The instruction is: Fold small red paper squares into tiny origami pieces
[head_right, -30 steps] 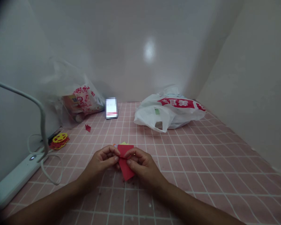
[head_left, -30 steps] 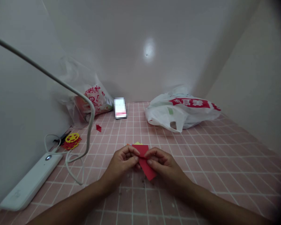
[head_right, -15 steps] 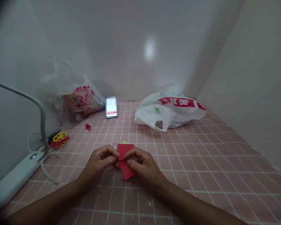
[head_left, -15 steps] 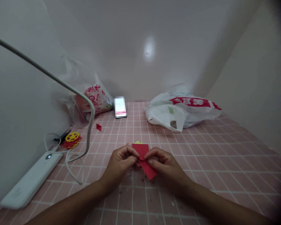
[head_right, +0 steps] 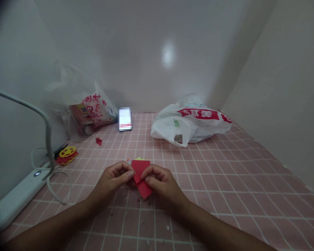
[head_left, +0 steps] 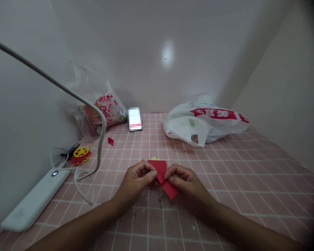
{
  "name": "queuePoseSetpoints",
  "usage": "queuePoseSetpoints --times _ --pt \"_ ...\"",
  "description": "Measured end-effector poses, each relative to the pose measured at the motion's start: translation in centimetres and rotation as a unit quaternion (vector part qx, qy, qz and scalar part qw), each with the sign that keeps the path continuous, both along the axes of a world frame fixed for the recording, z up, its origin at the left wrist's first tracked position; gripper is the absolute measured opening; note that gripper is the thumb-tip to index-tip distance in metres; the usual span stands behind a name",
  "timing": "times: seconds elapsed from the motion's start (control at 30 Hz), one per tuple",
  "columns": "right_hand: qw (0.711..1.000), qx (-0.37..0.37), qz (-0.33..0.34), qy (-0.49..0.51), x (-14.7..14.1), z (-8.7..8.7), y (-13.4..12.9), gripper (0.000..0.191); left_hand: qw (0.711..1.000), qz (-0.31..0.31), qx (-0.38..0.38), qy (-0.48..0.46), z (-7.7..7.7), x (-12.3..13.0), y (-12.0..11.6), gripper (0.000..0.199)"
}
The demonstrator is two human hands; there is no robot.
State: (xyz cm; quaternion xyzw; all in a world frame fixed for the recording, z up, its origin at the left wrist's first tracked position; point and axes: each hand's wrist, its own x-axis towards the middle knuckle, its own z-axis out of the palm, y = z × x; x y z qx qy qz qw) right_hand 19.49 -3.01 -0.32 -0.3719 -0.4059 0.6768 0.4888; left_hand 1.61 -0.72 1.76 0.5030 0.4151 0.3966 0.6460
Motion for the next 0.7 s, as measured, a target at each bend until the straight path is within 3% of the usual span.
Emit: queuePoseSetpoints --times 0.37,0.57,0.7 --pt "0.998 0.043 0.028 -0.048 0.2 -0.3 0.0 0.012 1.000 -0.025 -0.008 -0.013 -0.7 0.0 0.4 0.027" --pt "0.998 0.040 0.026 -0.033 -0.1 0.1 -0.2 0.023 0.995 0.010 0.089 0.048 -0.3 0.0 -0.1 0.014" --pt "0.996 0.016 0.059 -0.057 -0.4 -0.2 -0.3 0.027 0.980 0.008 0.160 0.116 -0.1 -0.1 -0.6 0.009"
